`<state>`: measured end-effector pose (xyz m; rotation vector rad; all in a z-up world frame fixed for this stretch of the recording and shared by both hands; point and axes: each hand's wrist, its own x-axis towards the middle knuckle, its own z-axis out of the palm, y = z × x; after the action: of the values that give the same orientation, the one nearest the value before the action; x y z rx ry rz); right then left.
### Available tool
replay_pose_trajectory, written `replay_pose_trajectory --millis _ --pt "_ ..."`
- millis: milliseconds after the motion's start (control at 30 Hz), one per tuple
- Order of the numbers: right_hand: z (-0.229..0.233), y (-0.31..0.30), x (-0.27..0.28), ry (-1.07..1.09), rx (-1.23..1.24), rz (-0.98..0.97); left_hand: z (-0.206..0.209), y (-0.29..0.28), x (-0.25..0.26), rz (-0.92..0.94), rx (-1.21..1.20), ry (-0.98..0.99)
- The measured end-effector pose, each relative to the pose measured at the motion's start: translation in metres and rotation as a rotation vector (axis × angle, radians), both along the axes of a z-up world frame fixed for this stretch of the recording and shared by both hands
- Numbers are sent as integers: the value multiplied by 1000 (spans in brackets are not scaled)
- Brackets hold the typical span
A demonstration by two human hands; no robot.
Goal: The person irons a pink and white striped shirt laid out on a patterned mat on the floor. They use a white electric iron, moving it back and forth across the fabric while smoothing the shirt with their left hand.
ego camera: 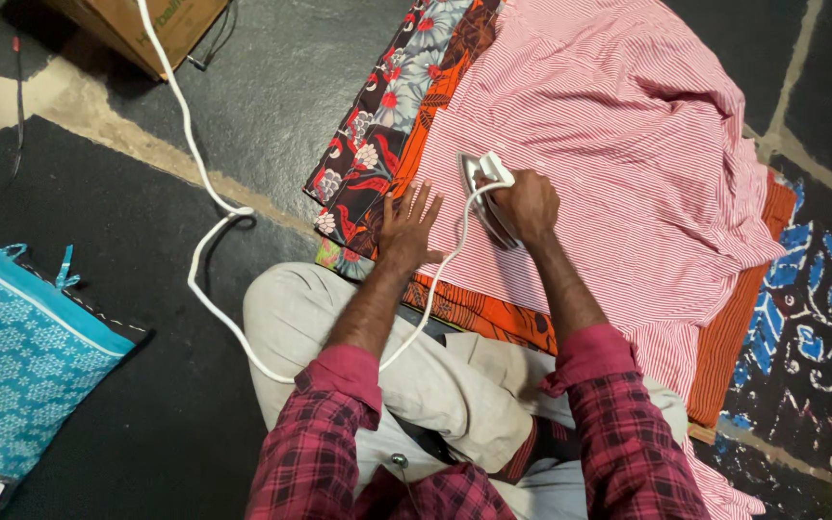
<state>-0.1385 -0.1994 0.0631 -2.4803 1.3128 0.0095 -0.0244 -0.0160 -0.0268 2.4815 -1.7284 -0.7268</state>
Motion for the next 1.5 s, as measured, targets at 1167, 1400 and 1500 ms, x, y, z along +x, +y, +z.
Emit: replay_pose_trajectory --millis 1167,1400,1500 --pt "-4 4 -25 143 -10 0 -6 1 2 10 -32 63" --pt "1 15 -36 144 45 -55 -2 1 3 3 -24 94" --pt "-2 10 -31 107 70 -62 -2 -2 4 0 -5 109"
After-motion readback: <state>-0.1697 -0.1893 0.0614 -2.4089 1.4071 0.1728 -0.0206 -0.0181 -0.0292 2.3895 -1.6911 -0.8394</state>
